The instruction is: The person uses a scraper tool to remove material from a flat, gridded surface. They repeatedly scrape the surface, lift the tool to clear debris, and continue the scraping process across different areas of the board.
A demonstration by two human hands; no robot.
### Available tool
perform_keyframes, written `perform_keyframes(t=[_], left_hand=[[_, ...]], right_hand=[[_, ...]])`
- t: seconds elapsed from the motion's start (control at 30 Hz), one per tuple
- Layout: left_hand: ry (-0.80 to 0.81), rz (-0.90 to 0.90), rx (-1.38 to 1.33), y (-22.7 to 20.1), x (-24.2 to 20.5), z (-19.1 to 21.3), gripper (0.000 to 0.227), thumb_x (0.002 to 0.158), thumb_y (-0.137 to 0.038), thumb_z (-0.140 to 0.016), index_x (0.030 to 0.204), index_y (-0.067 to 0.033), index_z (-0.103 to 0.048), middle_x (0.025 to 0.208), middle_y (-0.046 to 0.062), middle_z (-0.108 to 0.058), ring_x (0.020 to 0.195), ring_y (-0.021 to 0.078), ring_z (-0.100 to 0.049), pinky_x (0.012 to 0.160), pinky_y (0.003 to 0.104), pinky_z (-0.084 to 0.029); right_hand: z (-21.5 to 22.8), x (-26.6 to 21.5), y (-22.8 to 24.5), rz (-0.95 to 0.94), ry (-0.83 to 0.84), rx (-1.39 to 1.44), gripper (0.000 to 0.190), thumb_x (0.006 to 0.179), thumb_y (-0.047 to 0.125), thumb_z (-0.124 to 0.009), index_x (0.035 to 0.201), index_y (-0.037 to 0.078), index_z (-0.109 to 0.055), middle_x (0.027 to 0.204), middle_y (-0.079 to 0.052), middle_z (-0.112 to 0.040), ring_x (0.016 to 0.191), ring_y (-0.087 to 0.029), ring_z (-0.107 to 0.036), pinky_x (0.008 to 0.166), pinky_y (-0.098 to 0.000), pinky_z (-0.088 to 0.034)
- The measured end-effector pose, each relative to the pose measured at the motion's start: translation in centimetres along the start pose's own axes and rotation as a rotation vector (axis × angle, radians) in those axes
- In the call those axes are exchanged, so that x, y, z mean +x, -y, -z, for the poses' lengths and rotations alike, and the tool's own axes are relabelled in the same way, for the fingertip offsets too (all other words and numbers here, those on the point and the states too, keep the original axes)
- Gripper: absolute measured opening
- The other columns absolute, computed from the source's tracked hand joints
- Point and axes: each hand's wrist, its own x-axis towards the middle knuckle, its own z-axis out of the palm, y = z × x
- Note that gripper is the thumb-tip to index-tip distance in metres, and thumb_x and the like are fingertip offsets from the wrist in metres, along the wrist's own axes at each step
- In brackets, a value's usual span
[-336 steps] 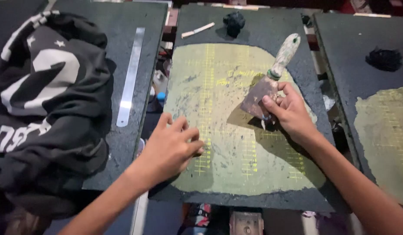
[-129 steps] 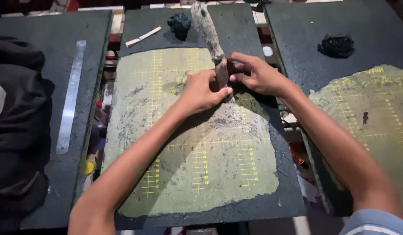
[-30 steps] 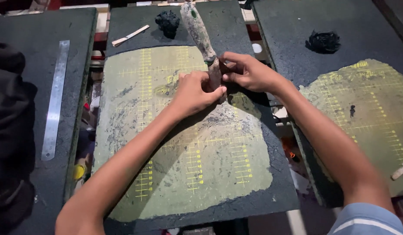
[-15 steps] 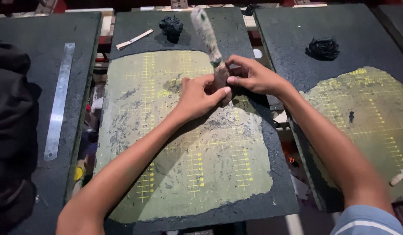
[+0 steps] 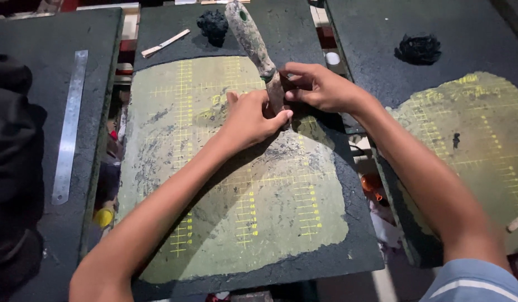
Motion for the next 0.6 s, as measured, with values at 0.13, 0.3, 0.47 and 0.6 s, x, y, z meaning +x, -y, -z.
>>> perform_keyframes(t=[0.13,0.3,0.47,0.6], left_hand=[[-0.005,-0.004,0.043,0.3,0.0,-0.7,0.031,0.083,-0.047,-0.071,0.074,-0.0178,-0.066,0.065,0.005,-0.068,0.075,0.0306,-0.07,0.103,0.045,-0.025],[-0.02,-0.004,0.02,1.5,0.3,-2.0,0.032,0.085,-0.045,-0.07,0.075,-0.0154,-0.066,0.068,0.009,-0.067,0.076,0.0333,-0.069,0.104,0.048,-0.025],[-0.047,-0.001,-0.004,0.7,-0.6,-1.8,0.031,0.089,-0.045,-0.068,0.076,-0.017,-0.062,0.067,0.007,-0.066,0.079,0.0304,-0.07,0.103,0.048,-0.025],[-0.051,0.029,-0.069,-0.7,-0.9,-1.2,0.034,0.088,-0.05,-0.066,0.079,-0.0176,-0.06,0.069,0.004,-0.067,0.079,0.0263,-0.071,0.101,0.043,-0.026]], right_hand=[[0.5,-0.3,-0.8,0.014,0.02,0.013,0.03,0.099,0.0,-0.063,0.127,0.012,-0.06,0.099,-0.014,-0.073,0.093,-0.023,-0.063,0.094,-0.0452,-0.051],[1.0,0.0,-2.0,0.015,0.032,0.03,0.041,0.098,-0.001,-0.063,0.135,0.015,-0.06,0.112,-0.015,-0.074,0.102,-0.024,-0.064,0.1,-0.0471,-0.05],[1.1,0.0,-1.3,0.006,0.051,0.041,0.042,0.098,-0.003,-0.062,0.136,0.014,-0.06,0.11,-0.01,-0.072,0.1,-0.022,-0.063,0.099,-0.0445,-0.051],[1.3,0.3,-2.7,0.007,0.057,0.087,0.024,0.101,0.003,-0.062,0.123,0.01,-0.06,0.095,-0.006,-0.068,0.092,-0.018,-0.062,0.09,-0.0375,-0.053]])
